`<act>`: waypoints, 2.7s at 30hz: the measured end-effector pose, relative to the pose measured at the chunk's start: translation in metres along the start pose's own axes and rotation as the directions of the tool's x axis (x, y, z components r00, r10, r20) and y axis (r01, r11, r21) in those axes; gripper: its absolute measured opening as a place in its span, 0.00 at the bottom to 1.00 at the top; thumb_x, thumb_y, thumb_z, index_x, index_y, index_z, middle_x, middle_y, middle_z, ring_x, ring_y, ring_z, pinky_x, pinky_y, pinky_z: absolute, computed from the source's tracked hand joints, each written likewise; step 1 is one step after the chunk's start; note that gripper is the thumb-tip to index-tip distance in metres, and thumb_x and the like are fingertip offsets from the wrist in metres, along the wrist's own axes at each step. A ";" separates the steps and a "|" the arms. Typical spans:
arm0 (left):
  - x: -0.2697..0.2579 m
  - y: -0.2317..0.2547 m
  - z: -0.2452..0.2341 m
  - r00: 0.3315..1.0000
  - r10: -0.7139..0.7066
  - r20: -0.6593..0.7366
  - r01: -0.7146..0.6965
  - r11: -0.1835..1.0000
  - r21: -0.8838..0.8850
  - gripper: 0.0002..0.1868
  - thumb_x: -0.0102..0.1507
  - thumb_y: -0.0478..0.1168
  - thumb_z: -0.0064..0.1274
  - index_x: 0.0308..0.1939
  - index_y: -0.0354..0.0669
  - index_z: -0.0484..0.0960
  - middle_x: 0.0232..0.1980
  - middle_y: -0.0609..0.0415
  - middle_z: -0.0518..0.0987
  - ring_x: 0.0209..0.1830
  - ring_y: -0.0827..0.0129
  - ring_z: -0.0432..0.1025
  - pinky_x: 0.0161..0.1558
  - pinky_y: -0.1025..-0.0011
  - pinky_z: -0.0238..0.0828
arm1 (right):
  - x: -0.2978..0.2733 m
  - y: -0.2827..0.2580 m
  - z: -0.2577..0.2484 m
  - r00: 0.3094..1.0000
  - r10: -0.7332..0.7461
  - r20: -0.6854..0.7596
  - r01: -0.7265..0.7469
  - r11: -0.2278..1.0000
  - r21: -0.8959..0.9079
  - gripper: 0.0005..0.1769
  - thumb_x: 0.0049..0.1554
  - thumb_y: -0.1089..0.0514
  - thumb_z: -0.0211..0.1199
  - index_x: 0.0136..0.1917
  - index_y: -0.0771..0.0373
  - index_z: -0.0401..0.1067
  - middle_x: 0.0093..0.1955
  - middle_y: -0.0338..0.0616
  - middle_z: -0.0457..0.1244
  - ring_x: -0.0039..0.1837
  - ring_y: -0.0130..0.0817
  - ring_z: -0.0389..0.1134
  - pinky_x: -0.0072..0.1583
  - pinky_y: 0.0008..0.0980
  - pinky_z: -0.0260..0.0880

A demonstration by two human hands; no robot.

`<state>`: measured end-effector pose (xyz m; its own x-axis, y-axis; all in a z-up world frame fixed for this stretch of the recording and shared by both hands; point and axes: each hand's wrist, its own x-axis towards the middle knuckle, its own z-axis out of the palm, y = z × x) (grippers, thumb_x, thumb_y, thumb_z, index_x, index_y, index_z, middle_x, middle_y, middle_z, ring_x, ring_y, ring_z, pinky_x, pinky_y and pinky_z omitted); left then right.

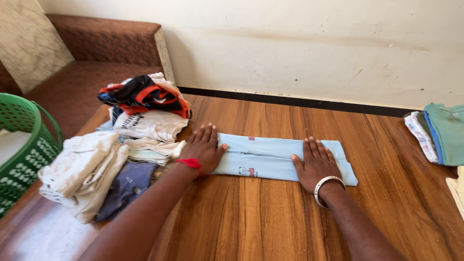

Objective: The person folds a light blue t-shirt on a wooden table. They smooth the fabric, fold the sleeves inward, and fold the shirt into a compact rectangle. The folded shirt is placed on a stack of other folded clothes.

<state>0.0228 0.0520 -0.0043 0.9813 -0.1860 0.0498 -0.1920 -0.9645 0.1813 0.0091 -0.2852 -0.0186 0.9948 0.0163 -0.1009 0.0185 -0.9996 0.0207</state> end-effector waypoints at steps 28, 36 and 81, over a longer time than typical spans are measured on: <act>0.002 0.038 -0.005 1.000 -0.022 -0.015 0.021 0.999 -0.048 0.48 0.66 0.71 0.25 0.80 0.41 0.45 0.83 0.47 0.45 0.84 0.58 0.34 0.78 0.55 0.24 | 0.003 0.003 0.002 1.000 -0.014 -0.020 0.015 0.999 0.050 0.45 0.63 0.29 0.24 0.83 0.57 0.32 0.87 0.42 0.29 0.86 0.36 0.27 0.80 0.39 0.27; 0.005 0.034 0.004 0.998 -0.044 0.051 0.043 0.999 0.021 0.60 0.59 0.81 0.34 0.80 0.40 0.44 0.83 0.48 0.44 0.84 0.59 0.34 0.78 0.56 0.25 | 0.015 -0.112 -0.008 0.903 -0.238 -0.358 0.356 0.881 0.311 0.50 0.64 0.29 0.39 0.82 0.70 0.41 0.85 0.60 0.38 0.86 0.51 0.34 0.81 0.46 0.30; 0.001 0.219 0.036 0.824 0.539 -0.172 -0.551 0.696 -0.461 0.04 0.57 0.32 0.55 0.33 0.37 0.85 0.41 0.47 0.82 0.48 0.53 0.76 0.50 0.60 0.75 | -0.067 0.110 -0.016 0.929 -0.167 -0.330 0.266 0.921 0.284 0.05 0.55 0.65 0.62 0.46 0.64 0.75 0.60 0.44 0.66 0.58 0.38 0.71 0.60 0.34 0.75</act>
<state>-0.0182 -0.1663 0.0001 0.7029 -0.6412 0.3077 -0.6811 -0.4822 0.5510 -0.0539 -0.3958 0.0066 0.9543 0.1897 0.2310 0.2536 -0.9229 -0.2899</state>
